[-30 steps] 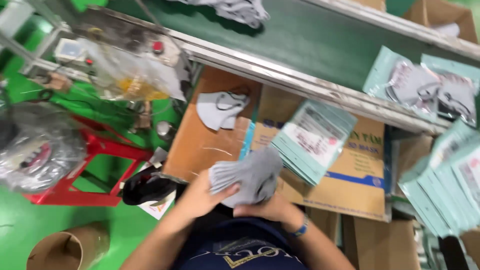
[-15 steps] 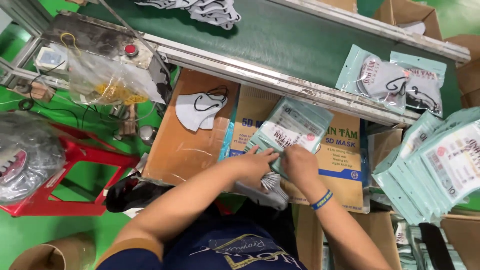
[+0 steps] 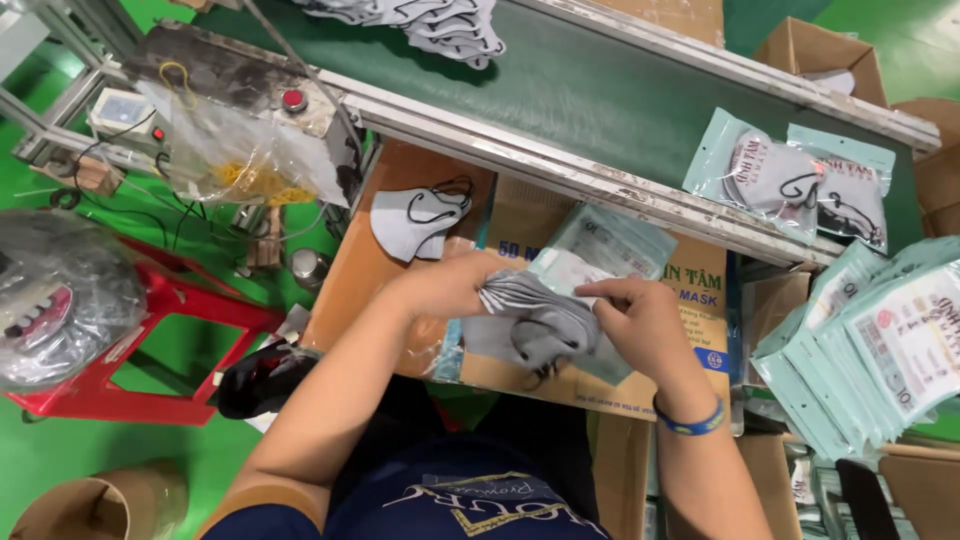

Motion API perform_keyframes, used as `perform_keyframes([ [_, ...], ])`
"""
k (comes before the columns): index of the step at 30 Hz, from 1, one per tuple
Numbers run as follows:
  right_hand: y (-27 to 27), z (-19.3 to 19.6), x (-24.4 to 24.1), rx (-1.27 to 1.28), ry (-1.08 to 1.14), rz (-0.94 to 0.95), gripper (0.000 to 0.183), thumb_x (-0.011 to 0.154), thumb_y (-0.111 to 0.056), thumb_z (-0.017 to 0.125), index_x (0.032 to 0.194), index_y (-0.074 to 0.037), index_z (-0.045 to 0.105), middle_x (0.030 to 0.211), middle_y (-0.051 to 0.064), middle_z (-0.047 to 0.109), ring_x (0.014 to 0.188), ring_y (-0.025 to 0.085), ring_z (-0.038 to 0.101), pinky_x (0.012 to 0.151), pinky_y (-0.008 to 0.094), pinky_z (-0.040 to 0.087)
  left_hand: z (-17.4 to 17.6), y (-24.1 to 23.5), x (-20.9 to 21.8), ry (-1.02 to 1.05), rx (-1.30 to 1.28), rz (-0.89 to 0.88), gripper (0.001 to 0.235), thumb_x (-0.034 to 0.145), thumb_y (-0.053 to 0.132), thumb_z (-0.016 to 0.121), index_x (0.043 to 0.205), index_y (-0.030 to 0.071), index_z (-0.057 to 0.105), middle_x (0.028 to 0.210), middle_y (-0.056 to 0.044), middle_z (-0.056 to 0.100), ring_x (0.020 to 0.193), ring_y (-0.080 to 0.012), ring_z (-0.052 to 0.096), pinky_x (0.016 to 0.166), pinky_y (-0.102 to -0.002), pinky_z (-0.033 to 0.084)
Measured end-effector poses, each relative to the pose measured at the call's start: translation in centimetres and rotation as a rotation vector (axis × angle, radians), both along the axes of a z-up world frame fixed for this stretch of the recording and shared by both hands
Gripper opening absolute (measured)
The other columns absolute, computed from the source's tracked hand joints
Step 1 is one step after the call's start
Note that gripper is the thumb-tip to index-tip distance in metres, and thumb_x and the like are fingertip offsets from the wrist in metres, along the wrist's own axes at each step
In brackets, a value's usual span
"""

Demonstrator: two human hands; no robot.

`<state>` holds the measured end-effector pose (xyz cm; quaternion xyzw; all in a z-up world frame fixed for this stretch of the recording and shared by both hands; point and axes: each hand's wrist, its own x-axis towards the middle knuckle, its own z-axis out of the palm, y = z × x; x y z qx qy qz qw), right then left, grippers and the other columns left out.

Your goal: Packaging individual 5D face masks into plastic bags and organizing them in a factory setting.

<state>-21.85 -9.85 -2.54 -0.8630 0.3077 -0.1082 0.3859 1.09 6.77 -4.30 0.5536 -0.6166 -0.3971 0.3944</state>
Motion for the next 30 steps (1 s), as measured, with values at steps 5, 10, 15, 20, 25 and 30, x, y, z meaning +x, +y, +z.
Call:
perform_keyframes([
  [5, 3.4, -1.7, 1.9, -0.236, -0.102, 0.046, 0.032, 0.083, -0.008, 0.071, 0.115, -0.003, 0.075, 0.072, 0.017, 0.070, 0.063, 0.033, 0.064, 0.058, 0.040, 0.050, -4.9, -0.6, -1.3, -0.285, 0.065, 0.326, 0.032, 0.086, 0.020, 0.076, 0.118, 0.014, 0.076, 0.107, -0.011, 0.077, 0.101, -0.0249, 0.070, 0.088, -0.036, 0.052],
  [10, 9.5, -3.8, 3.4, -0.627, -0.287, 0.068, 0.055, 0.085, -0.008, 0.069, 0.137, 0.006, 0.059, 0.080, 0.017, 0.066, 0.067, 0.034, 0.066, 0.060, 0.042, 0.053, -8.7, -0.7, -5.1, 0.553, 0.061, 0.637, 0.038, 0.085, 0.018, 0.078, 0.119, 0.005, 0.065, 0.104, -0.009, 0.075, 0.095, -0.0164, 0.070, 0.083, -0.033, 0.057],
  [15, 10.3, -6.7, 2.7, -0.498, -0.321, 0.176, 0.059, 0.083, -0.002, 0.064, 0.141, 0.004, 0.057, 0.083, 0.019, 0.065, 0.071, 0.034, 0.066, 0.066, 0.044, 0.054, -13.8, -0.8, -8.2, 1.128, 0.024, 0.710, 0.033, 0.096, 0.009, 0.070, 0.126, -0.004, 0.065, 0.109, -0.010, 0.072, 0.096, -0.0212, 0.067, 0.083, -0.039, 0.054],
  [20, 11.4, -4.7, -0.9, -0.271, -0.425, 0.432, 0.049, 0.087, 0.003, 0.069, 0.135, -0.004, 0.062, 0.099, 0.017, 0.069, 0.090, 0.032, 0.070, 0.084, 0.039, 0.057, -11.9, 2.5, -11.0, 1.610, 0.128, 0.376, 0.039, 0.095, 0.012, 0.062, 0.134, 0.006, 0.059, 0.125, -0.006, 0.068, 0.113, -0.0195, 0.067, 0.098, -0.038, 0.055],
  [25, 7.4, 1.0, -1.4, -0.360, -0.360, 0.401, 0.089, 0.062, -0.015, 0.085, 0.140, 0.009, 0.050, 0.128, 0.029, 0.064, 0.114, 0.041, 0.063, 0.096, 0.036, 0.049, -6.8, 4.6, -12.9, 0.221, -0.188, 0.048, 0.036, 0.096, 0.013, 0.064, 0.130, 0.000, 0.058, 0.122, -0.019, 0.067, 0.110, -0.0317, 0.067, 0.092, -0.041, 0.054],
  [30, 3.9, -4.5, -3.9, 0.424, -0.216, 0.320, 0.032, 0.076, 0.002, 0.076, 0.108, 0.000, 0.079, 0.104, 0.011, 0.082, 0.095, 0.017, 0.077, 0.085, 0.030, 0.060, -5.9, 5.9, -13.8, -0.584, -0.013, 0.356, 0.021, 0.088, 0.015, 0.069, 0.107, 0.007, 0.068, 0.099, -0.011, 0.067, 0.091, -0.0329, 0.068, 0.079, -0.044, 0.057],
])
